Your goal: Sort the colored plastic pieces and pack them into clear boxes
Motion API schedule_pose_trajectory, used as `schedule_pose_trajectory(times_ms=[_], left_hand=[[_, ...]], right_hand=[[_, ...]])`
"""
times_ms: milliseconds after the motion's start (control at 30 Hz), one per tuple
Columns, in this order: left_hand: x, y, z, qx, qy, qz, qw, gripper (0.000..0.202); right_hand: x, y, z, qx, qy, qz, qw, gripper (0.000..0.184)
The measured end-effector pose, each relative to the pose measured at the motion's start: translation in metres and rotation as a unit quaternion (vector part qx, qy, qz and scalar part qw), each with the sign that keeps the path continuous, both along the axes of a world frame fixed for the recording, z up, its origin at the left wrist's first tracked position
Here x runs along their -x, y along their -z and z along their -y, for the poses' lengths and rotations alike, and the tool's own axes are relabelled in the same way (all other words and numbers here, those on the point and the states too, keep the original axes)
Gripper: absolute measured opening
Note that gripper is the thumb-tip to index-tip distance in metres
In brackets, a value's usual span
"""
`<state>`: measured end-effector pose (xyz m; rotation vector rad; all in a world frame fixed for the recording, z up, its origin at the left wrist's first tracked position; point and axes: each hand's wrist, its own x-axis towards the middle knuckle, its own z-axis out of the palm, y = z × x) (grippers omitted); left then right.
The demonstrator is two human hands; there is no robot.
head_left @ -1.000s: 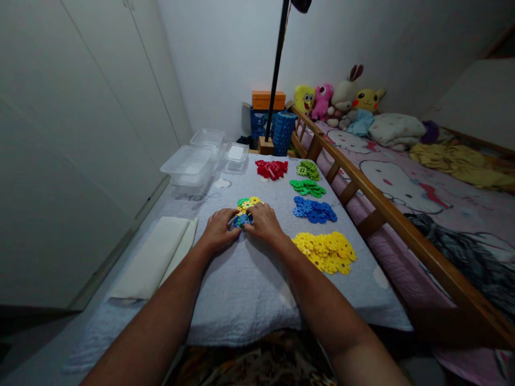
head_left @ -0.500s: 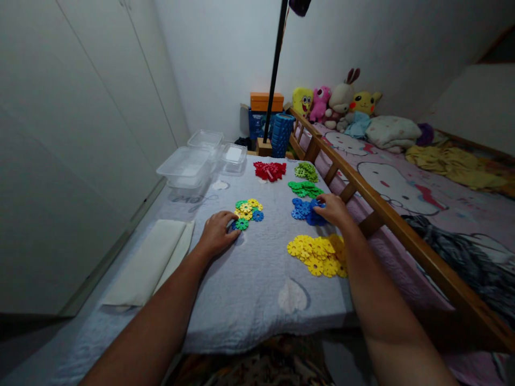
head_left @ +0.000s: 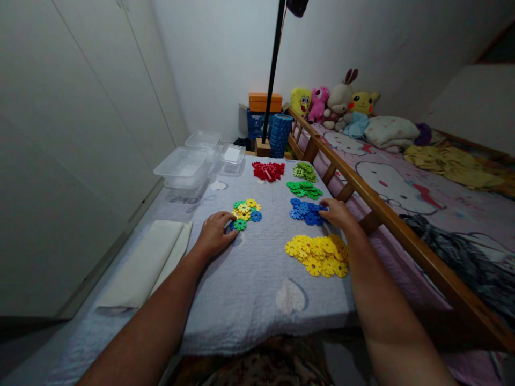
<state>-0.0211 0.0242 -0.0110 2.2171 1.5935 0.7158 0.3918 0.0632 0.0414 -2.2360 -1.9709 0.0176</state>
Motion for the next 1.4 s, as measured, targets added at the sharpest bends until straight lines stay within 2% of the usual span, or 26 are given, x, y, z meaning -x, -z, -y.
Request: schedule_pose_trajectory(times_ms=[200, 367, 600, 767, 900, 1033, 1133, 1267, 1400], left_hand=[[0.001, 0.000, 0.000, 0.000, 0.002, 0.002, 1.000, 0.036], [0.000, -0.002, 0.001, 0.001, -0.002, 0.003, 1.000, 0.035], [0.001, 0.002, 0.000, 0.000, 0.001, 0.006, 1.000, 0.036], [0.001, 0.003, -0.001, -0.002, 0.005, -0.002, 1.000, 0.036], [0.001, 0.002, -0.001, -0.002, 0.001, 0.000, 1.000, 0.035], [0.000, 0.000, 0.000, -0.001, 0.002, 0.007, 1.000, 0.036], [0.000, 0.000, 0.000, -0.001, 0.001, 0.007, 1.000, 0.035], [0.001, 0.002, -0.001, -0.002, -0.006, 0.001, 1.000, 0.035], [0.001, 0.003, -0.001, -0.006, -0.003, 0.003, 1.000, 0.035]], right_hand=[[0.039, -0.009, -0.003, 0.017, -0.043, 0.038, 0.998, 0.038], [0.077, -0.006, -0.021, 0.069, -0.096, 0.063, 0.991, 0.038], [0.090, -0.002, -0.035, 0.101, -0.092, 0.078, 0.988, 0.037], [0.089, -0.004, -0.032, 0.089, -0.103, 0.059, 0.989, 0.037], [0.101, -0.009, -0.026, 0.051, -0.126, 0.038, 0.990, 0.040], [0.130, -0.010, -0.017, 0.047, -0.229, -0.016, 0.972, 0.034], [0.156, -0.004, -0.011, 0.063, -0.293, -0.041, 0.953, 0.035], [0.182, 0.008, -0.004, 0.063, -0.295, -0.027, 0.953, 0.044], [0.194, 0.012, 0.002, 0.058, -0.270, -0.015, 0.961, 0.040]])
